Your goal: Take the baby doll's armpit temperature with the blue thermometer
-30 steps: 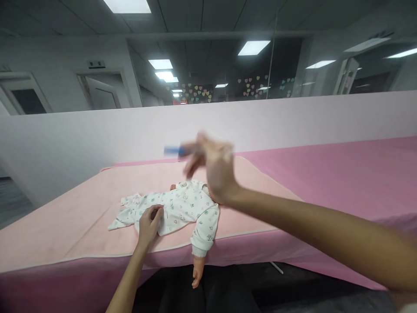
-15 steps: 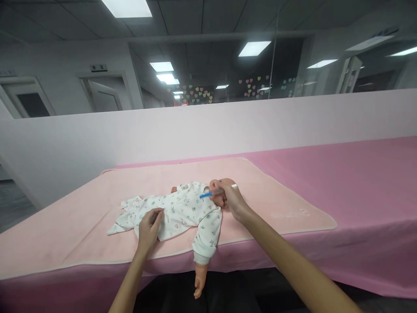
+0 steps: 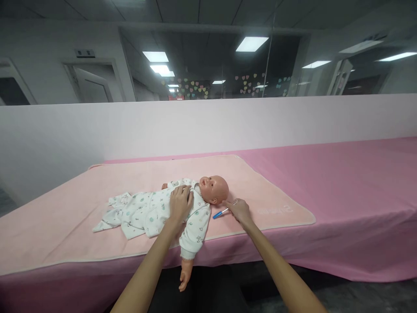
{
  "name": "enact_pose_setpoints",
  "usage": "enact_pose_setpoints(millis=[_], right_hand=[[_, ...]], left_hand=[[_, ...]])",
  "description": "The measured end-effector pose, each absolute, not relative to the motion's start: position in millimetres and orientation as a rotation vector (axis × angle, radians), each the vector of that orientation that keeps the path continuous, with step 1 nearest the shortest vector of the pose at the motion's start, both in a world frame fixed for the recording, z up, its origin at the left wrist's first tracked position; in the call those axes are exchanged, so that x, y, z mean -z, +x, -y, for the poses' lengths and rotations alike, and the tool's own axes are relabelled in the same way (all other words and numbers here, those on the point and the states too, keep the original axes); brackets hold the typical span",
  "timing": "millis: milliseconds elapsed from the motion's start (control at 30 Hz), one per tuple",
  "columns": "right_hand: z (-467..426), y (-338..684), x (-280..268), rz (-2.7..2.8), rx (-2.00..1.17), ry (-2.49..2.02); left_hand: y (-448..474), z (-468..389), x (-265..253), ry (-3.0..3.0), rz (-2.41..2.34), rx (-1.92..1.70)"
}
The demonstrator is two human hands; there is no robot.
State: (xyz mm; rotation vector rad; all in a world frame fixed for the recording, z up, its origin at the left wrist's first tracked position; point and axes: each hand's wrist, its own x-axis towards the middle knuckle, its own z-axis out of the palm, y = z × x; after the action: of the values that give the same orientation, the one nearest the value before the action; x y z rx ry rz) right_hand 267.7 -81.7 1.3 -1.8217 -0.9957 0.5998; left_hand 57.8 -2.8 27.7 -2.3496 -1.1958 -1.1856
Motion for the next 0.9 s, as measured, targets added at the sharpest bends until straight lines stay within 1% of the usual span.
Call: enact_pose_setpoints(millis=[67,133,300,500,733,900], right_hand=[[73.2,271.1,6.0,1.101,-0.353,-1.956],[69.2,271.6,9.2,1.185,-0.214,-2.055],[72.6,264.2,8.8,1.244,-0.16,-2.293],[73.8,256.3,14.9,1.267,-0.028,-2.386],[72.7,260.2,23.8,1.312,0.057,-2.27],[79.5,249.2,28.7,1.272,0.257,-1.878]], left_hand=[[59.9,-2.1,-22.4,-2.343,1.212,1.174],[59.3,-3.8,-19.3,-2.332,1.224,1.18],[57.5,-1.3,-18.5,-2.344,1.214,1.185],[55.0,1.6,-12.7,-2.327,1.189,1.25],[54.2,2.6,-8.6,-2.264,1.105,1.321],[52.9,5.5,-9.0,-2.157,1.064,1.42]])
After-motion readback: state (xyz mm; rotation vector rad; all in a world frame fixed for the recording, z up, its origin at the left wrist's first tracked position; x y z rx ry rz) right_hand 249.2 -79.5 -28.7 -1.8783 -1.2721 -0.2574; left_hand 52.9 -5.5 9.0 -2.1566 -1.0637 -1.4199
